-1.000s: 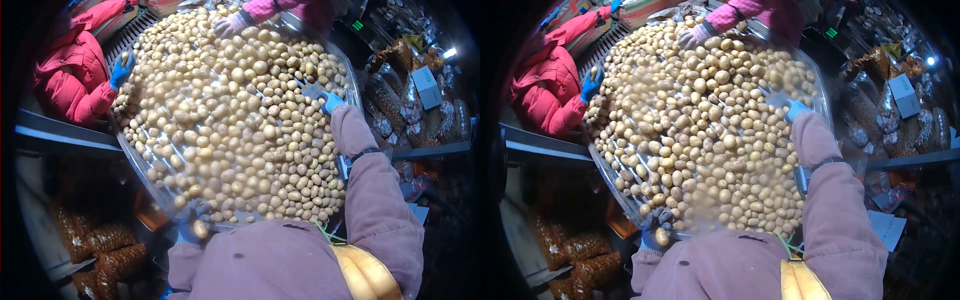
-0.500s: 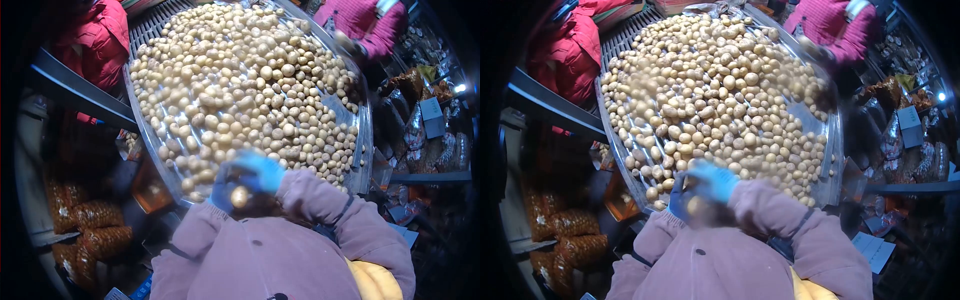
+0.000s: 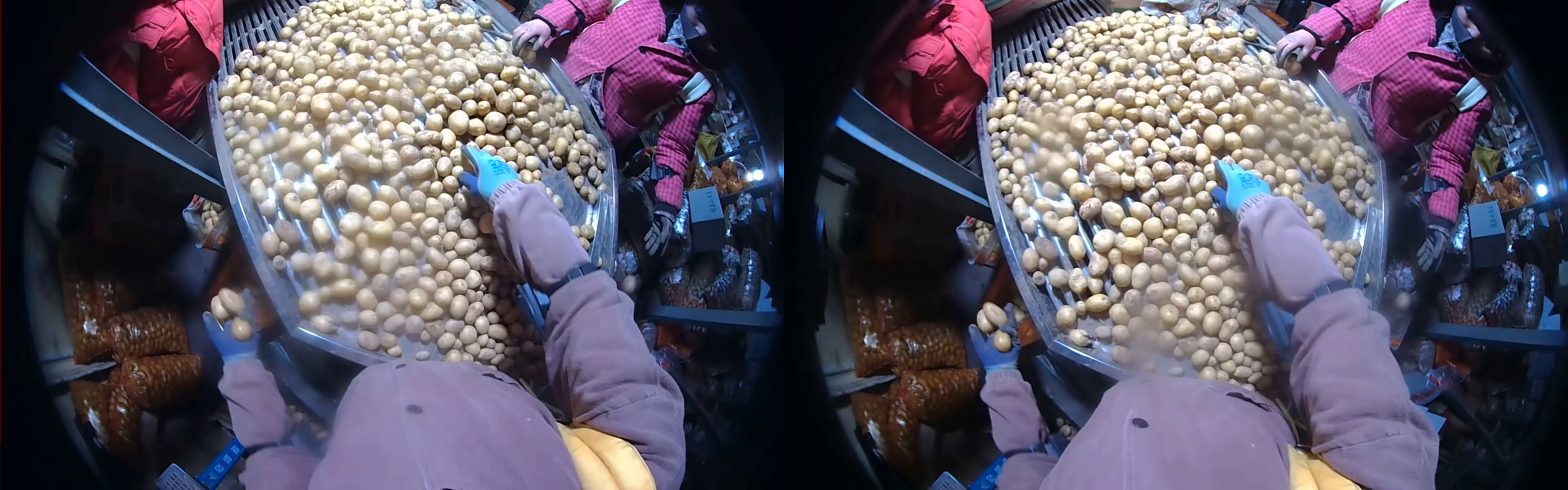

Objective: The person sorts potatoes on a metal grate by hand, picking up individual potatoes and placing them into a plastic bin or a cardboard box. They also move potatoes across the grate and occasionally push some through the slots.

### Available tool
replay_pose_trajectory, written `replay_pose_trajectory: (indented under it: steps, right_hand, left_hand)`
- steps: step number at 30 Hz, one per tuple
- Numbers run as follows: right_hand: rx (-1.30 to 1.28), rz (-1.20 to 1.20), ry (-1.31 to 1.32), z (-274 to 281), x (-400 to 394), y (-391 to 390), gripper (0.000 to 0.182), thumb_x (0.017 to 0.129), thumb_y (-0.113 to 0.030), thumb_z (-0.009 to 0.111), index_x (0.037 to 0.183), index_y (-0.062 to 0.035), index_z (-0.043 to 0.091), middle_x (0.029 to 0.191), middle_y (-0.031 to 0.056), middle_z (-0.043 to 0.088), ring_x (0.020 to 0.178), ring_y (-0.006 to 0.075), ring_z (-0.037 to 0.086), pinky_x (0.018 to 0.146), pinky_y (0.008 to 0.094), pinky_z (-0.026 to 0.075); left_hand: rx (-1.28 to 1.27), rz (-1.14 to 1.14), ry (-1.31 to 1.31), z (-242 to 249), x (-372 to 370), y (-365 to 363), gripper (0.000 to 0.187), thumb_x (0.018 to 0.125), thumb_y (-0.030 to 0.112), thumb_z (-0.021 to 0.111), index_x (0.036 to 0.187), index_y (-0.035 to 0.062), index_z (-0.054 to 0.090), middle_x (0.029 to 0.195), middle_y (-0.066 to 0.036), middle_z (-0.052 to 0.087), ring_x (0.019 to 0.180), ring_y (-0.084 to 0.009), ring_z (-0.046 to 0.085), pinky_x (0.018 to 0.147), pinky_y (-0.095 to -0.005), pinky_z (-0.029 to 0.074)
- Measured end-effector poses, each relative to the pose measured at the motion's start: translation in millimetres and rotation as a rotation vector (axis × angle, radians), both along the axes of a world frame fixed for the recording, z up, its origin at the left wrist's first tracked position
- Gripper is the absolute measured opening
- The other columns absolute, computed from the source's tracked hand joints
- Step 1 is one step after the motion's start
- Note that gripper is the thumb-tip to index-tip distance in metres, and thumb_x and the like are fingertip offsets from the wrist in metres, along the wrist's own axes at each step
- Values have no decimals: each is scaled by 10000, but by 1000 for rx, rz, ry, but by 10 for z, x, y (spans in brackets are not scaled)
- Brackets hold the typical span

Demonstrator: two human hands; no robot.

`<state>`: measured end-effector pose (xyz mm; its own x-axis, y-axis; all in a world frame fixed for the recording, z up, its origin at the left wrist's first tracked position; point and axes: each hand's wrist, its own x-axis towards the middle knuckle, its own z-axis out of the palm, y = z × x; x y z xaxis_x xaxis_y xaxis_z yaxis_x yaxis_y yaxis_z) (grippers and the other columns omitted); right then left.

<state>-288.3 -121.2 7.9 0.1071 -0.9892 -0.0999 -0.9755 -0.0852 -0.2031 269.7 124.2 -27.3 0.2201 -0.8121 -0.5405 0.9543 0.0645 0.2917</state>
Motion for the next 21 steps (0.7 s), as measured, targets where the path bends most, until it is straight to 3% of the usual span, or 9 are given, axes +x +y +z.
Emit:
replay_pose_trajectory:
  steps: [2,5,9,12,15,16,18,19,21]
  right_hand:
    - [90,-41,120,132,149,5,690,889,-299,642,1513,-227,357,1528,81,412,1313,322,495,1083,443,428]
    - [19,-62,163,83,197,39,724,851,-298,666,1510,-261,368,1513,97,439,1292,338,506,1081,457,438]
    - [-79,-161,-674,-158,-248,-111,646,761,-126,742,1376,-122,545,1178,129,658,1032,241,653,893,343,524]
    - [286,-570,-1544,255,-488,113,571,775,-149,706,1331,-107,582,1067,76,680,851,184,668,737,283,522]
    - [189,-553,-1681,503,-575,679,397,946,-289,590,1272,-66,624,1047,67,703,935,184,684,720,315,561]
    - [114,-650,-1662,407,-603,810,386,957,-316,599,1243,-60,631,1048,55,711,949,186,685,743,303,561]
    - [131,-465,-1123,129,-566,968,399,936,-324,627,1249,-77,622,1071,71,702,975,229,676,785,348,556]
    - [141,-372,-855,11,-538,1049,408,925,-328,641,1252,-86,618,1083,79,698,987,251,671,806,370,553]
    - [-6,84,11,252,-248,1223,450,877,-332,654,1273,-132,578,1170,118,623,1084,309,595,865,433,512]
  left_hand:
    - [235,62,120,-131,267,-153,672,928,544,581,1375,52,481,1312,-161,524,1085,-258,552,905,-398,526]
    - [-41,-235,186,-362,542,-36,743,916,578,582,1400,27,465,1366,-182,504,1026,-256,570,910,-394,523]
    - [-343,-439,195,339,-362,-213,628,1000,502,482,1467,84,444,1466,-175,465,940,-193,554,756,-342,498]
    - [-291,-527,263,479,-1036,-282,580,1036,480,406,1525,168,383,1473,-183,482,847,-191,516,684,-328,464]
    - [-167,-677,420,494,-1765,-345,568,1034,478,422,1502,156,415,1384,-186,555,811,-202,524,666,-336,473]
    - [-74,-792,-11,436,-2025,-288,566,1034,476,427,1491,141,425,1358,-186,569,809,-212,536,670,-352,489]
    - [-14,-916,52,321,-2370,-245,574,1031,474,438,1473,106,436,1320,-187,589,871,-241,579,732,-393,525]
    - [-44,-913,555,293,-2493,-258,584,1029,474,443,1466,86,437,1307,-187,594,935,-262,611,790,-417,546]
    - [138,-1035,158,420,-2809,-202,569,1041,442,452,1505,122,378,1364,-200,541,991,-273,611,807,-379,550]
